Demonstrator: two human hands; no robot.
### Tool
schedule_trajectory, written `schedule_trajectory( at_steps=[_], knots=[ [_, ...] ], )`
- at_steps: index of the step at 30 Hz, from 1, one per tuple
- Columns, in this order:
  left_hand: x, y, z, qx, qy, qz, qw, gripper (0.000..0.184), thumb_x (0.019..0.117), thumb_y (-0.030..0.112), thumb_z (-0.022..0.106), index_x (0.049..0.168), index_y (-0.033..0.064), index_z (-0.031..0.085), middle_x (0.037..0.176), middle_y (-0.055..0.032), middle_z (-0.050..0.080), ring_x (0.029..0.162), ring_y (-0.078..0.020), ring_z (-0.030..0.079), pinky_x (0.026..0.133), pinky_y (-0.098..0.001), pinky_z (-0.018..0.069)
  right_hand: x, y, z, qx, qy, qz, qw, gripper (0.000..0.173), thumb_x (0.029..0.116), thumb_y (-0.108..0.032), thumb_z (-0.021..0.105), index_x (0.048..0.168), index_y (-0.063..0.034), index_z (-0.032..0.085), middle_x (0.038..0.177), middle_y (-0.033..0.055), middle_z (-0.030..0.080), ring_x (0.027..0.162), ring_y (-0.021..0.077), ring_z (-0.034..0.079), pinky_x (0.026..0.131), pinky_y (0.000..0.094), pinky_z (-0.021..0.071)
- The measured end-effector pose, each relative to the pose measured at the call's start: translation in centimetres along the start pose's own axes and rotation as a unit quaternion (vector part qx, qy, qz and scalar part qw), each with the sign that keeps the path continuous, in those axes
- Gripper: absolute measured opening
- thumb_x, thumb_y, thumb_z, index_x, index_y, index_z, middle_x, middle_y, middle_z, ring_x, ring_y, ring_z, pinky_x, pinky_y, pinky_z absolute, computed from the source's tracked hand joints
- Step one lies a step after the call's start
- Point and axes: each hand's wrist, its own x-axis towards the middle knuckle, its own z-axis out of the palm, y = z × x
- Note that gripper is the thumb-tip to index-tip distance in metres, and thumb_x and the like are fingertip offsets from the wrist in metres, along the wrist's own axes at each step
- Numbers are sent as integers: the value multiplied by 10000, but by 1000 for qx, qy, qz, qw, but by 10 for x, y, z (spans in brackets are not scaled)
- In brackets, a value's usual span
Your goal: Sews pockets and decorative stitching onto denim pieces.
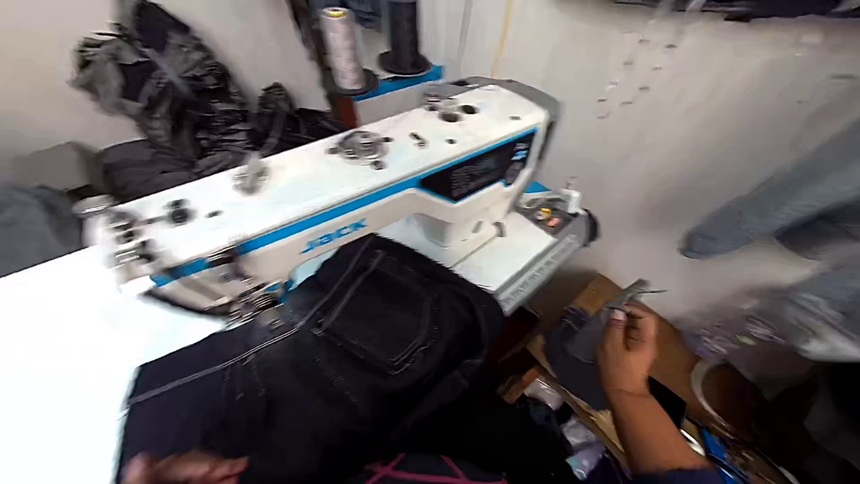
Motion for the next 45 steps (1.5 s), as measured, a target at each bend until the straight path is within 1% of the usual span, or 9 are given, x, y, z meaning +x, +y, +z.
schedule_trajectory(
  at_steps=[3, 6, 8, 11, 16, 18, 21, 27, 45],
  knots=[
    [7, 21, 41, -59, 80, -87, 991, 799, 1054, 624, 71, 856, 210, 725, 834, 32, 782, 791, -128, 764, 741, -319, 636, -22, -107, 37, 99, -104, -329, 933, 254, 1093, -248, 431, 975, -51, 540, 824, 98, 565, 779, 125, 597, 732, 252, 517],
    [23, 27, 37, -96, 16, -100, 990, 1072, 870, 890, 249, 1388, -3, 536, 1170, -94, 747, 946, -227, 756, 723, -368, 621, -69, -199, 85, 181, -210, -531, 801, 179, 1065, -199, 447, 1028, -187, 621, 765, 30, 581, 702, 207, 573, 684, 327, 481],
    [30, 31, 35, -65, 33, -123, 990, 798, 1003, 618, 421, 1459, -37, 391, 1192, -81, 706, 951, -178, 732, 753, -342, 616, -108, -235, 116, 230, -273, -611, 707, 165, 1029, -135, 506, 1040, -175, 666, 752, 21, 627, 660, 209, 592, 624, 347, 489],
    [37, 22, 29, 60, 155, -170, 971, 357, 921, 42, 717, 1240, -47, 584, 1068, -103, 726, 940, -127, 726, 872, -309, 610, -146, -245, 143, 229, -332, -660, 634, 171, 976, -107, 572, 1051, -170, 713, 779, 14, 657, 686, 206, 628, 614, 357, 506],
    [31, 15, -13, 148, 162, -182, 959, 361, 882, 77, 769, 1194, -26, 618, 1057, -103, 736, 943, -126, 733, 894, -317, 605, -134, -237, 169, 152, -333, -577, 730, 375, 868, -71, 625, 1217, -185, 703, 1103, 56, 732, 999, 287, 698, 810, 502, 557],
    [41, 13, -20, 174, 169, -165, 956, 392, 903, 113, 763, 1242, -21, 620, 1116, -126, 724, 998, -141, 721, 930, -327, 586, -133, -253, 176, 105, -381, -558, 729, 449, 776, 74, 663, 1170, -126, 746, 1187, 91, 733, 1088, 341, 698, 844, 555, 567],
    [59, 9, -30, 244, 194, -124, 942, 431, 944, 118, 724, 1341, -13, 620, 1321, -185, 654, 1209, -216, 643, 1058, -376, 497, -129, -268, 184, 32, -461, -517, 721, 433, 830, 148, 628, 1180, -70, 758, 1243, 126, 725, 1211, 372, 659, 978, 574, 524],
    [57, -6, -29, 323, 211, -110, 916, 493, 904, 158, 773, 1352, 18, 624, 1304, -154, 678, 1191, -209, 661, 1059, -377, 497, -144, -243, 185, 81, -429, -485, 758, 552, 721, 164, 594, 1181, -91, 764, 1310, 83, 710, 1278, 327, 636, 1042, 516, 511],
    [60, -5, -42, 297, 189, -125, 928, 437, 866, 122, 789, 1275, 57, 648, 1113, -109, 720, 977, -154, 699, 901, -325, 557, -143, -254, 174, -10, -452, -494, 742, 613, 721, 129, 672, 1283, -112, 714, 1407, 65, 654, 1344, 315, 584, 1000, 564, 485]
  ],
)
